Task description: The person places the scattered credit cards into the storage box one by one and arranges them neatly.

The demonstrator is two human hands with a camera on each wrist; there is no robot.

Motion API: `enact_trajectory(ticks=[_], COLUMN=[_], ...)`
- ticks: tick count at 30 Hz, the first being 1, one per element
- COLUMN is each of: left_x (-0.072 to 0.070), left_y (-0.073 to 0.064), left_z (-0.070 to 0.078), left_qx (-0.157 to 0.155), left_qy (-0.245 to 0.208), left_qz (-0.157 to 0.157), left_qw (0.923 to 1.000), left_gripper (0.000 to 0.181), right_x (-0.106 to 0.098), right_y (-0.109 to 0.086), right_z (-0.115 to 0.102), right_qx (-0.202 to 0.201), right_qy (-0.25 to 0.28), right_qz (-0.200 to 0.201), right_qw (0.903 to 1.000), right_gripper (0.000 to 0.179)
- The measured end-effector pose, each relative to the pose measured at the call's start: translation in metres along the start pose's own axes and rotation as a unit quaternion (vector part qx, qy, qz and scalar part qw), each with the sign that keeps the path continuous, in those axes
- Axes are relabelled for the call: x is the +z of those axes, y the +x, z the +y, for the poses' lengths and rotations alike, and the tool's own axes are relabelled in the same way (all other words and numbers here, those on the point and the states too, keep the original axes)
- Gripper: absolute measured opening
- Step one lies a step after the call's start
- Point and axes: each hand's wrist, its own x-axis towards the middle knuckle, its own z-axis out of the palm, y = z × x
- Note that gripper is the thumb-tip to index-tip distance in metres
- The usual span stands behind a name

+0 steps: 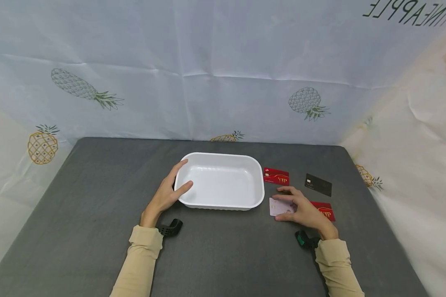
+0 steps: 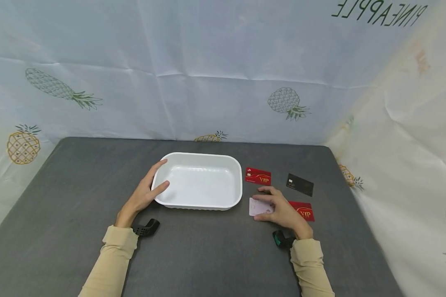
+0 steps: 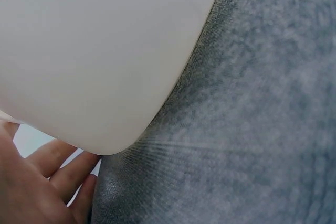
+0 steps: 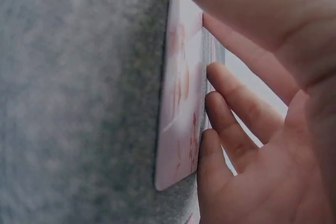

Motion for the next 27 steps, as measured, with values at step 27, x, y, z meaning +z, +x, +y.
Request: enact_trajectory(ticks=[27], left_x=[0.0], left_y=[-0.001], left_z=[0.001], left_qx=[0.0], left_qy=[0.0], left_qz=[0.001], left_qw=[1.0], left_gripper=[0.074], right_x=[-0.002], right_y=[-0.008], right_z=[-0.018], right_qx=[0.05], right_qy=[-0.071], right_qz=[0.018], right_qw=[0.9961], right_gripper=[0.063])
